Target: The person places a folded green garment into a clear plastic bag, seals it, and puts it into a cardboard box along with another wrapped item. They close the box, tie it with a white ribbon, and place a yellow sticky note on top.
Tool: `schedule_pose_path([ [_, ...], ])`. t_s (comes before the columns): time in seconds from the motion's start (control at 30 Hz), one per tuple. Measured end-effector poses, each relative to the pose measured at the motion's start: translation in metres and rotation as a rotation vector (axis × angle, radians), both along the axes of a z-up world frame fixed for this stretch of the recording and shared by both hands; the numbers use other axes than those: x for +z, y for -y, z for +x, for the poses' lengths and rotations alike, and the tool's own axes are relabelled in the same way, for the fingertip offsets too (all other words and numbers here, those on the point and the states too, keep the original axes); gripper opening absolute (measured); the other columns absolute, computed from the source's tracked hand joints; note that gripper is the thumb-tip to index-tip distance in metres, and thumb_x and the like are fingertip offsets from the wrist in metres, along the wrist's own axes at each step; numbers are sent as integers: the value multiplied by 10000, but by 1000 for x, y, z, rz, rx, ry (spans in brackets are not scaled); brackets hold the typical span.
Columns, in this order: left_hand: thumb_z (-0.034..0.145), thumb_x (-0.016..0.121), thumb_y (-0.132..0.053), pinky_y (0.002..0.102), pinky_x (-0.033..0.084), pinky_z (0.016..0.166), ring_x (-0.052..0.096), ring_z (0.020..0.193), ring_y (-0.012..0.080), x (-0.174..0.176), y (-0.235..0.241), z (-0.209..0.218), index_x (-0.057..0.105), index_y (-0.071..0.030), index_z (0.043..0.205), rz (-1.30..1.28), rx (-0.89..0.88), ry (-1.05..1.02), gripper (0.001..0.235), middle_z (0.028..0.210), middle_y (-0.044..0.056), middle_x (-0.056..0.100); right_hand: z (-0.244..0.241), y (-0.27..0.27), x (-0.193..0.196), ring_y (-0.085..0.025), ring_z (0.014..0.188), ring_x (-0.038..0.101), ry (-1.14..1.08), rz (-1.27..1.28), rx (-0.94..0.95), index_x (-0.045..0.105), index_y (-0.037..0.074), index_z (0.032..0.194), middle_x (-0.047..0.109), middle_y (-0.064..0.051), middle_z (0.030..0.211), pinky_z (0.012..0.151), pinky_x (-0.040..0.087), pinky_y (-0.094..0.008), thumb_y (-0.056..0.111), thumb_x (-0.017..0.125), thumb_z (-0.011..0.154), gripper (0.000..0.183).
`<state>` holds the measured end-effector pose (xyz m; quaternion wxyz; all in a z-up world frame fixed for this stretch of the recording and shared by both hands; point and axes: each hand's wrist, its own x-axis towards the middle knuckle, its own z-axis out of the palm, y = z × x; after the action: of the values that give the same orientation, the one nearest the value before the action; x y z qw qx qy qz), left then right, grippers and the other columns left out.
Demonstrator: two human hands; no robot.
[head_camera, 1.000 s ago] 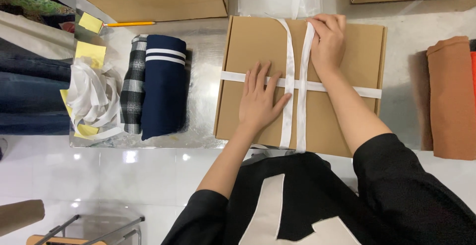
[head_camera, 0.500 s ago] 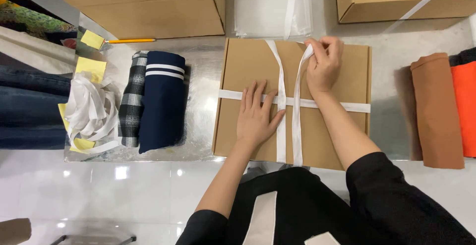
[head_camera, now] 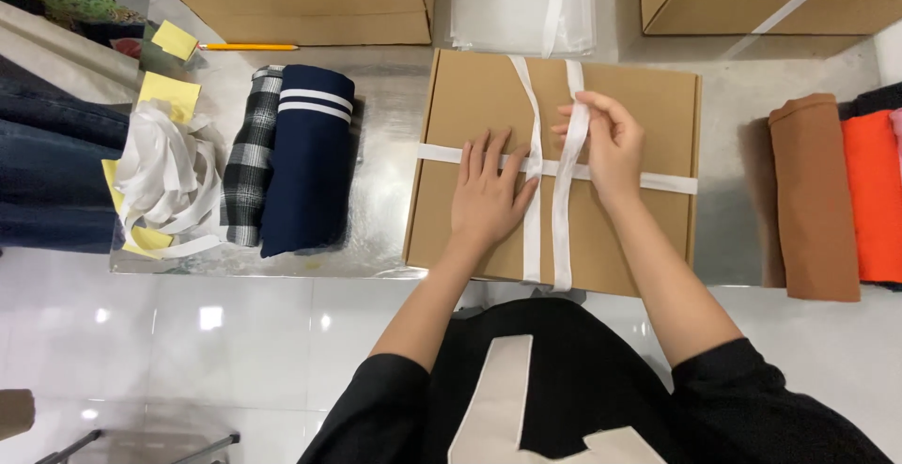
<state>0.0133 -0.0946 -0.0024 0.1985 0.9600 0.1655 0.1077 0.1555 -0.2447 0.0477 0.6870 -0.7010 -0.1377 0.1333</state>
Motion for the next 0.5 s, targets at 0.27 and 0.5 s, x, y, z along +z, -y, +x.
schedule_pose_path([
  [0.27,1067,575,-492,585,159,1331,294,1585,341,-6,5,-5,588,-329,1439,79,-78,25,406,1632,62,423,-64,46,27,-187,819,803,-445,27,166,480,86,1575,782,-114,1025,709,685,-322,128,656,1046,559],
  [0.5,1095,561,-462,600,120,1331,289,1575,329,-4,4,-5,546,-313,1486,84,-70,21,419,1636,63,407,-116,70,33,-240,842,812,-539,-202,208,758,-24,1192,811,-168,962,758,655,-358,152,734,994,266],
])
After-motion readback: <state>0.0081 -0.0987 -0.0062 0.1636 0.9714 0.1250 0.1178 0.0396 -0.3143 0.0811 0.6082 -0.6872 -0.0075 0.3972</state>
